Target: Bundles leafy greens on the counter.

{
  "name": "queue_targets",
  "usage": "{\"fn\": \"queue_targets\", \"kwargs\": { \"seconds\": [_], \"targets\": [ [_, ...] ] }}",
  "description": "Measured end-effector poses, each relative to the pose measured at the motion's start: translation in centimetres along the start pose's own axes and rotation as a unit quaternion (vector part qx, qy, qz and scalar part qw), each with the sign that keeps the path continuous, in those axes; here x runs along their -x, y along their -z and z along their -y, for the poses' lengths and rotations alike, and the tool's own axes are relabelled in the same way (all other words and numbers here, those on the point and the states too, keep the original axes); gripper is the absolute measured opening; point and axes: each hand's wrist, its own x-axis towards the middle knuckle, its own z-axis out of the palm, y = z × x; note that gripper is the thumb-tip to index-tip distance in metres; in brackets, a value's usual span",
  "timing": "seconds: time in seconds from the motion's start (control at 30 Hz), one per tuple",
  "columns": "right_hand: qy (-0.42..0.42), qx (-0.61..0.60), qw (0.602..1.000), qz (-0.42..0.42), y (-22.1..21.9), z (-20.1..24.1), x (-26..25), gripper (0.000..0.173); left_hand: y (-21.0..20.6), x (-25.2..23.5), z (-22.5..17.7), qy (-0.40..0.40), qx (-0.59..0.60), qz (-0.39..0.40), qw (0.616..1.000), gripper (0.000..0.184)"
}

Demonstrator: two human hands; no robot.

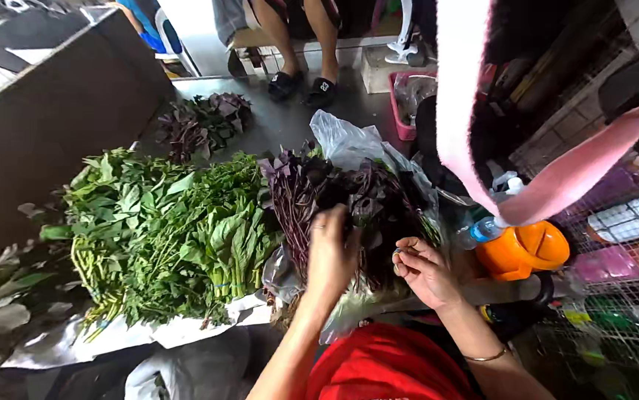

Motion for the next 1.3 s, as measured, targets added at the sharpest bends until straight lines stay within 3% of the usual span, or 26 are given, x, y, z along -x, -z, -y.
{"fn": "queue_targets", "kwargs": {
  "seconds": [0.07, 0.1, 0.17, 0.33, 0.5, 0.67, 0.83, 0.9, 0.97, 1.0, 1.03, 1.1, 1.17, 1.23, 1.3],
  "targets": [
    [-0.003, -0.008, 1.000, 0.011, -0.7, -0.4, 0.0, 0.026, -2.1, 0.9, -0.2, 0.024, 0.153, 0.154, 0.976, 0.035],
    [-0.004, -0.012, 1.000, 0.022, -0.8, -0.8, 0.1, 0.026, -3.1, 1.3, 0.5, 0.041, 0.236, 0.196, 0.951, 0.030],
    [-0.018, -0.016, 0.998, 0.055, -0.7, -1.4, 0.9, 0.024, -3.7, 2.3, 2.4, 0.052, 0.330, 0.221, 0.916, 0.025],
    [-0.066, -0.046, 0.993, 0.088, 0.2, -3.1, 3.5, 0.019, -3.0, 5.5, 5.3, 0.033, 0.381, 0.292, 0.876, 0.022],
    [-0.094, -0.065, 0.988, 0.104, 1.4, -3.9, 4.6, 0.021, -4.7, 7.3, 4.7, 0.025, 0.319, 0.275, 0.906, 0.017],
    [-0.101, -0.078, 0.943, 0.308, 3.0, -3.1, 4.4, 0.024, -5.4, 7.7, 3.0, -0.029, 0.189, 0.278, 0.942, 0.019],
    [-0.135, 0.043, 0.880, 0.454, 2.4, -1.4, 4.1, 0.027, -4.9, 8.1, 2.1, -0.048, 0.166, 0.296, 0.939, 0.017],
    [-0.099, 0.087, 0.908, 0.399, 2.4, 0.1, 3.9, 0.027, -2.6, 7.8, 0.8, -0.061, 0.160, 0.294, 0.940, 0.021],
    [-0.035, 0.201, 0.945, 0.256, 1.8, 1.3, 2.6, 0.022, 0.1, 7.0, -0.2, -0.063, 0.145, 0.238, 0.958, 0.026],
    [0.005, 0.308, 0.934, 0.182, 1.1, 1.3, 1.4, 0.021, 1.2, 6.5, -0.4, -0.065, 0.141, 0.195, 0.968, 0.026],
    [0.030, 0.433, 0.890, 0.136, 0.3, 0.9, 0.0, 0.022, 2.3, 6.0, -0.3, -0.059, 0.135, 0.159, 0.976, 0.027],
    [-0.012, 0.634, 0.765, 0.111, -2.2, -0.2, -2.0, 0.034, 3.7, 5.2, 0.2, -0.036, 0.128, 0.108, 0.985, 0.027],
    [-0.066, 0.740, 0.662, 0.101, -4.9, -1.9, -2.9, 0.059, 4.3, 4.6, 1.2, -0.014, 0.118, 0.081, 0.990, 0.027],
    [-0.095, 0.780, 0.614, 0.074, -6.7, -3.3, -3.2, 0.073, 4.5, 4.5, 1.9, 0.001, 0.109, 0.073, 0.991, 0.028],
    [-0.110, 0.772, 0.625, 0.041, -6.4, -4.2, -3.6, 0.064, 4.7, 4.5, 2.0, 0.016, 0.110, 0.078, 0.991, 0.030]
  ]
}}
